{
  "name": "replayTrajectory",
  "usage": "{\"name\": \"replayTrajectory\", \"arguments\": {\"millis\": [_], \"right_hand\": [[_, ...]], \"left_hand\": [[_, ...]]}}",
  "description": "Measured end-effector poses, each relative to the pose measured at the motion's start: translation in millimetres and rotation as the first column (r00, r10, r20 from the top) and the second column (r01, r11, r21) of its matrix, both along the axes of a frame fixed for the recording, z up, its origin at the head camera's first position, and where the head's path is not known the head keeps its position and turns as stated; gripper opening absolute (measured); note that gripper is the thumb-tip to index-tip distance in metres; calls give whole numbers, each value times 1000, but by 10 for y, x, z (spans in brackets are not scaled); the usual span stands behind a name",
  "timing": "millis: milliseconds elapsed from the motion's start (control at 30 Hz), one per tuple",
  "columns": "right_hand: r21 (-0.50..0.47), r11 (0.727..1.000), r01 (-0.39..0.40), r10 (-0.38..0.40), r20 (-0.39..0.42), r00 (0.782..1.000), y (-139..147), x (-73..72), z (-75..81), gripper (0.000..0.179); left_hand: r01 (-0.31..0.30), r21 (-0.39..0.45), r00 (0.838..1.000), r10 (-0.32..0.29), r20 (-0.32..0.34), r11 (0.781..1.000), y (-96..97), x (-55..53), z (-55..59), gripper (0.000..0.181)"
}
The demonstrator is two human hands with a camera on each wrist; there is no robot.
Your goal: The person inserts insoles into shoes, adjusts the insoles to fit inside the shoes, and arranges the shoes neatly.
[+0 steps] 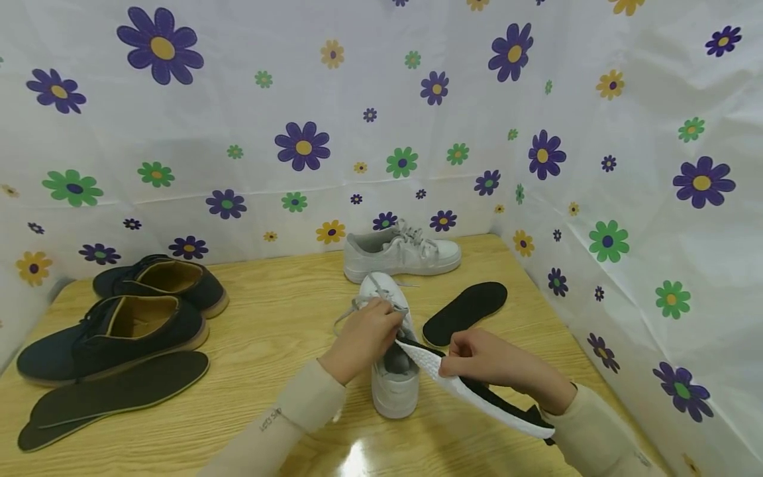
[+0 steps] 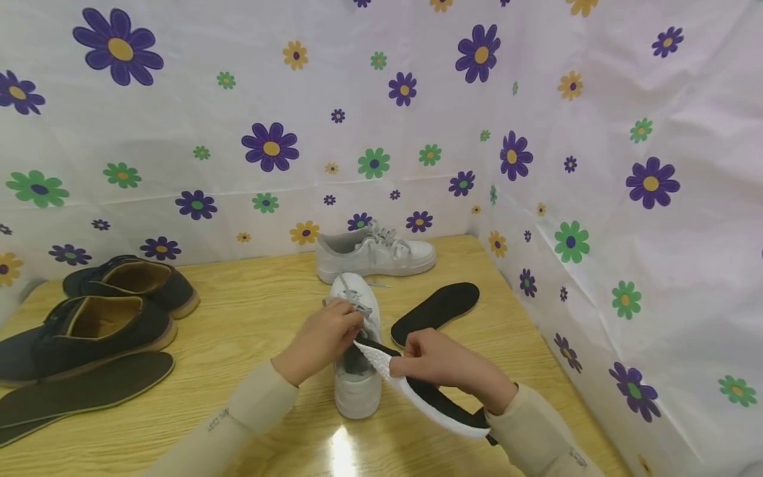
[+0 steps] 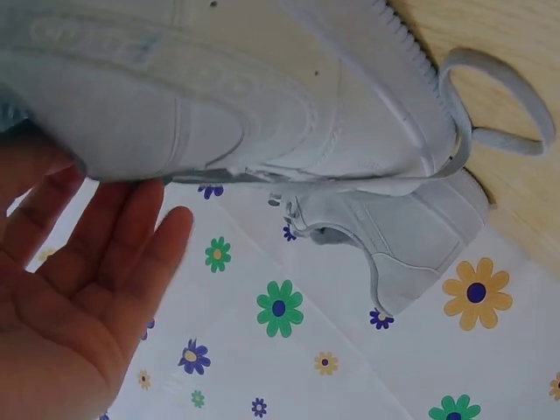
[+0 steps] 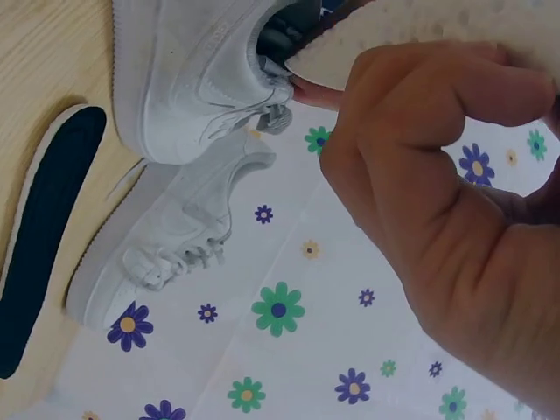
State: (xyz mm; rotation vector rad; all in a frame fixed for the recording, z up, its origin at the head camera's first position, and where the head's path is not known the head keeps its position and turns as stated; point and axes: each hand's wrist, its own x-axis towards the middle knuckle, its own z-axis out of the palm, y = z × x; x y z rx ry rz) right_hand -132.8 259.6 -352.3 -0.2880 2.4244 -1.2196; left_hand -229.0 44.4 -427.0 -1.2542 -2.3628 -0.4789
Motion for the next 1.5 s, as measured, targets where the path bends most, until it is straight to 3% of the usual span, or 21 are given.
{"name": "replayTrajectory", "arguments": {"millis": [367,533,667,867,1033,1167,1367,1500], "right_hand": [[160,980,-121,123,-2,992,-209,-193,89,32],[245,955,-169,167,29,986,-303,-316,146,39],[315,930,-188,181,53,982,-400,-401,171,42],[405,891,-204,187,80,979,-535,-498,208,45],[442,872,-211,179,114,977,-618,-550,225,37],[437,874,-212,157,160,975,-663,-607,218,22],[418,892,-171,90,207,974,-725,-689,160,40],[441,880,-177,102,188,977,-769,-725,107,22]], "left_hand": [[4,-120,998,-11,-57,993,-6,-68,99,13],[1,-168,996,-15,-84,986,1,-119,123,21],[-3,-189,998,-9,-64,982,0,-142,138,22],[3,-161,999,-9,-32,987,9,-167,144,17],[13,-158,1000,-17,-21,987,18,-183,143,17],[21,-155,999,-24,-22,988,22,-188,137,16],[19,-134,1000,-20,-8,991,28,-189,134,13],[12,-140,1000,-10,19,990,27,-189,137,16]]}}
